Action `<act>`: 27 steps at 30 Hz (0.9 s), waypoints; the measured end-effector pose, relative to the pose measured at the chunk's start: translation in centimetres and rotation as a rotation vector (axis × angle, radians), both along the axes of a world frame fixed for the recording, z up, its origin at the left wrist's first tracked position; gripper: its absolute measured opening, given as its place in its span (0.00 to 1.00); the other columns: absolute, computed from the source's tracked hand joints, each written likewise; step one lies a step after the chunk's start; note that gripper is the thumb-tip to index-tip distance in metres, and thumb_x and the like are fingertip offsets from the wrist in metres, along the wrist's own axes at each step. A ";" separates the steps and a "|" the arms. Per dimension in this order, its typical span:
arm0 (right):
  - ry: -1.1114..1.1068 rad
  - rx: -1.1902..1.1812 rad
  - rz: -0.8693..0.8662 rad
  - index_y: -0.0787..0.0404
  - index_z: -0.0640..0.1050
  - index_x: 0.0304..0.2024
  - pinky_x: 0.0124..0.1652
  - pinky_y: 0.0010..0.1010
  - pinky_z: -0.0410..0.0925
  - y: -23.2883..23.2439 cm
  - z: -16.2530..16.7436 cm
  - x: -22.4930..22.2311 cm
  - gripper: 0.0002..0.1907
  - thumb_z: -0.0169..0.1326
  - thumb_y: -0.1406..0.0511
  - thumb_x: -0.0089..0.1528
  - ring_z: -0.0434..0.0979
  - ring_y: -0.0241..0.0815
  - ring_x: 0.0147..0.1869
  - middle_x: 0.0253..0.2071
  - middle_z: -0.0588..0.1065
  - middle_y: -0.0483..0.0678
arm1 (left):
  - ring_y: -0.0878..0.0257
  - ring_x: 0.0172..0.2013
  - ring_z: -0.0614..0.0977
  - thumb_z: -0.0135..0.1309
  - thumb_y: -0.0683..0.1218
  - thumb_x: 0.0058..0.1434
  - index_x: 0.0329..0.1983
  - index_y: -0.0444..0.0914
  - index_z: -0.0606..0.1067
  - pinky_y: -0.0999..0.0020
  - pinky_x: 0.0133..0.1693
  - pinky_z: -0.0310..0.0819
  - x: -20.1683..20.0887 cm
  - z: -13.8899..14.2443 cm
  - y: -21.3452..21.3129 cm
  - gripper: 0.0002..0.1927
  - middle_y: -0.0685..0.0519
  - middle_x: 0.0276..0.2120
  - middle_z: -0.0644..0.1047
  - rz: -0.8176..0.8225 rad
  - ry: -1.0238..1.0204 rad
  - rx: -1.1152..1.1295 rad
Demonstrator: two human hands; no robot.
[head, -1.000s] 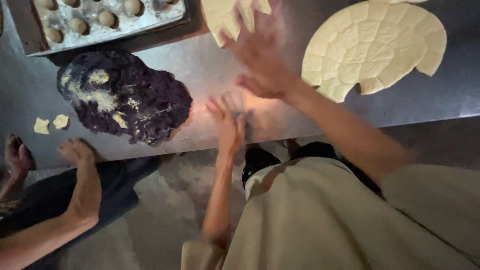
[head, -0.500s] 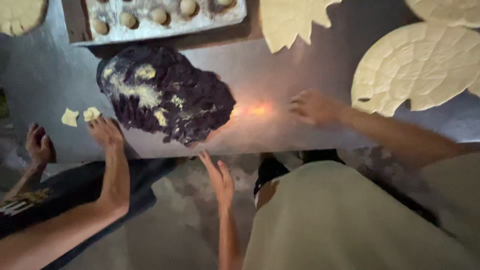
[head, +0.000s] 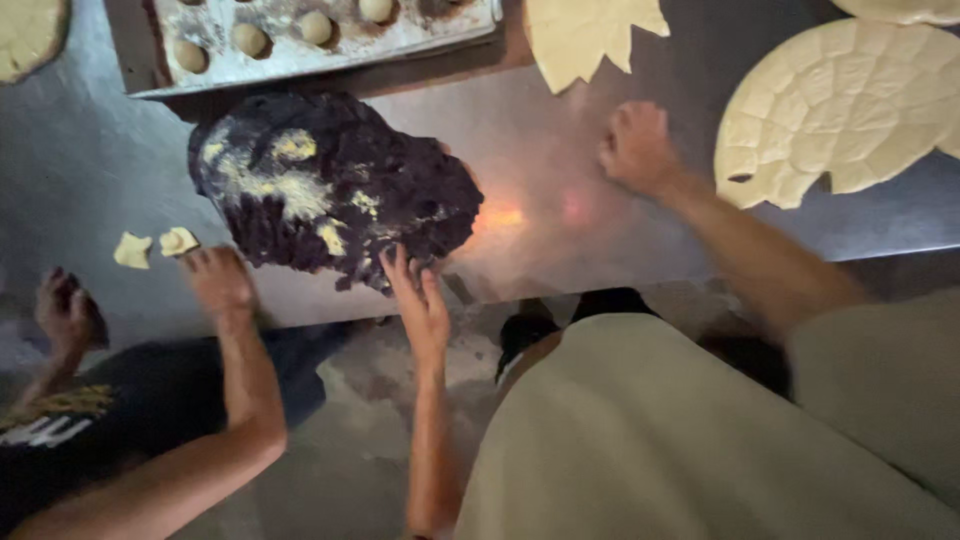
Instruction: The person repeatedly takes small pieces of dough, rolls them into balls, and places them on a metal tray. A coworker works alongside at the same table, also shaping dough. The person occasionally picks up a larger piece of dough from the table to continue the process.
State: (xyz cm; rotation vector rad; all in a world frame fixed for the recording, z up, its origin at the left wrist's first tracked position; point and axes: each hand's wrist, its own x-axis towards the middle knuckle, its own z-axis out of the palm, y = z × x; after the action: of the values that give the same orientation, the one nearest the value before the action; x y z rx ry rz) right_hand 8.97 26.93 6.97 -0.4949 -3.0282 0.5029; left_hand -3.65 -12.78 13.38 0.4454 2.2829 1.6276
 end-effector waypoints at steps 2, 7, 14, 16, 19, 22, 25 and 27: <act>0.047 -0.003 0.068 0.61 0.78 0.39 0.55 0.53 0.62 0.3 0.1 0.5 0.13 0.54 0.58 0.60 0.69 0.60 0.55 0.46 0.72 0.58 | 0.45 0.70 0.69 0.42 0.49 0.76 0.77 0.34 0.54 0.57 0.66 0.65 0.8 0.3 0.7 0.29 0.37 0.79 0.42 -0.002 -0.042 0.042; -0.067 0.035 0.317 0.63 0.77 0.40 0.59 0.53 0.59 0.7 0.5 0.8 0.16 0.52 0.56 0.61 0.69 0.59 0.58 0.47 0.72 0.58 | 0.47 0.69 0.71 0.44 0.49 0.77 0.79 0.34 0.43 0.60 0.66 0.67 5.2 0.7 2.3 0.36 0.39 0.75 0.59 -0.031 -0.047 0.087; 0.138 -0.081 0.197 0.64 0.73 0.58 0.60 0.60 0.52 2.1 3.8 -3.1 0.27 0.51 0.50 0.67 0.63 0.64 0.66 0.60 0.68 0.65 | 0.52 0.68 0.69 0.44 0.47 0.75 0.79 0.33 0.42 0.60 0.65 0.66 12.1 0.8 1.0 0.37 0.42 0.74 0.60 0.106 -0.140 0.118; 0.435 -0.041 0.212 0.64 0.69 0.68 0.62 0.61 0.53 4.5 6.3 -4.3 0.30 0.50 0.51 0.74 0.61 0.67 0.70 0.68 0.66 0.67 | 0.52 0.69 0.69 0.42 0.46 0.77 0.80 0.33 0.47 0.60 0.66 0.65 13.1 0.9 -0.2 0.33 0.42 0.74 0.61 0.156 -0.127 0.045; 0.224 -0.382 0.049 0.58 0.69 0.68 0.63 0.56 0.59 7.0 10.0 -5.9 0.27 0.42 0.47 0.77 0.68 0.62 0.69 0.63 0.70 0.61 | 0.52 0.62 0.75 0.43 0.47 0.74 0.77 0.34 0.50 0.61 0.59 0.71 14.1 0.5 -0.6 0.32 0.44 0.71 0.64 0.306 -0.233 0.045; 0.246 -0.250 -0.016 0.59 0.64 0.71 0.67 0.62 0.53 5.1 10.2 -6.7 0.30 0.42 0.47 0.77 0.60 0.68 0.73 0.69 0.64 0.64 | 0.54 0.65 0.72 0.44 0.46 0.75 0.76 0.34 0.55 0.62 0.62 0.70 14.4 0.2 -0.2 0.29 0.46 0.73 0.62 0.286 -0.171 -0.100; 0.085 -0.012 0.086 0.60 0.58 0.74 0.66 0.77 0.39 1.0 6.1 -6.6 0.39 0.44 0.45 0.68 0.44 0.74 0.79 0.74 0.52 0.72 | 0.53 0.65 0.72 0.44 0.45 0.76 0.75 0.31 0.55 0.61 0.63 0.68 13.9 0.2 0.6 0.28 0.45 0.73 0.62 0.218 -0.146 0.175; -0.010 -0.062 0.125 0.59 0.57 0.75 0.65 0.79 0.31 -0.1 2.8 -6.2 0.40 0.42 0.46 0.66 0.36 0.73 0.81 0.76 0.45 0.73 | 0.54 0.64 0.73 0.43 0.45 0.74 0.75 0.32 0.54 0.62 0.62 0.69 13.4 0.5 0.8 0.29 0.45 0.72 0.62 0.221 -0.217 0.170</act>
State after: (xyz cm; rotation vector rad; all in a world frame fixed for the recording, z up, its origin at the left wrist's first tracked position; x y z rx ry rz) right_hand 2.75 26.85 9.76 -0.3129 -3.0746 0.6034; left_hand 9.70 -12.00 13.92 0.0479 2.1028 1.8824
